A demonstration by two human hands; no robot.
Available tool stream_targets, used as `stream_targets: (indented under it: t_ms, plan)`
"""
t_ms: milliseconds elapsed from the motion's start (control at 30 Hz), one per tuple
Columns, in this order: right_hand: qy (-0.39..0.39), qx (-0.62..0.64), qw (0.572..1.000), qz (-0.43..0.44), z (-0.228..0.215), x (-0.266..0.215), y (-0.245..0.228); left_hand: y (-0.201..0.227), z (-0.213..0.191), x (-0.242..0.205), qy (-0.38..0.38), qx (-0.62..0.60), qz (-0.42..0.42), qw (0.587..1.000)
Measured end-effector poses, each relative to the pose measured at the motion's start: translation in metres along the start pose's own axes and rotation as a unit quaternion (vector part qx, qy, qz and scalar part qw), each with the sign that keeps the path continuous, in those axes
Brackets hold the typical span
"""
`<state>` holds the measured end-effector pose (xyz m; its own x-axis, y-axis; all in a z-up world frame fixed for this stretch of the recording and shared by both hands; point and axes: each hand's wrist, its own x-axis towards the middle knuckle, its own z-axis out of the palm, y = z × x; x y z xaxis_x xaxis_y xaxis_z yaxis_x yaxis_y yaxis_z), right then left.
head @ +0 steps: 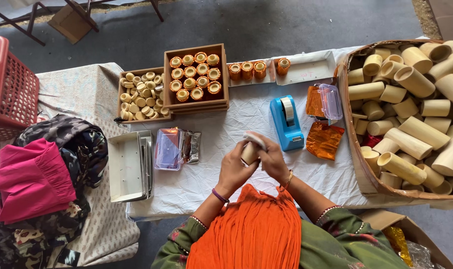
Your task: Wrapping small cylindrical rings with metallic foil and securing them with tape.
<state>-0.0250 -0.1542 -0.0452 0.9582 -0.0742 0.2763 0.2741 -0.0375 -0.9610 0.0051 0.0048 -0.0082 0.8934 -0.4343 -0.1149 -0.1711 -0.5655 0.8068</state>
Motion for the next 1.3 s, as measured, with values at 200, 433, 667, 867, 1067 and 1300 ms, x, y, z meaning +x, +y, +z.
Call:
stream_targets:
  t_ms: [200, 433, 667, 867, 1067, 1300]
  plan:
    - [0.059, -0.124, 0.99, 0.022, -0.01, 0.007, -0.054, -0.009, -0.009, -0.004, 0.108, -0.118, 0.15, 0.976]
    - [-0.082, -0.267, 0.949, -0.146, 0.02, -0.007, -0.054, -0.007, -0.013, -0.016, 0.072, -0.135, 0.058, 0.987]
    - [-0.049, -0.223, 0.967, -0.111, 0.021, -0.01, -0.056, -0.018, -0.001, -0.021, 0.091, -0.198, 0.06, 0.974]
    - [-0.027, -0.242, 0.963, -0.115, 0.015, -0.001, -0.053, -0.014, 0.007, -0.017, 0.105, -0.158, 0.084, 0.978]
    - [-0.015, -0.255, 0.96, -0.118, 0.013, -0.014, -0.042, -0.012, 0.005, -0.015, 0.105, -0.163, 0.098, 0.976]
    - [0.0, -0.264, 0.96, -0.097, 0.01, 0.009, -0.04, -0.018, 0.017, -0.01, 0.016, -0.201, 0.032, 0.979]
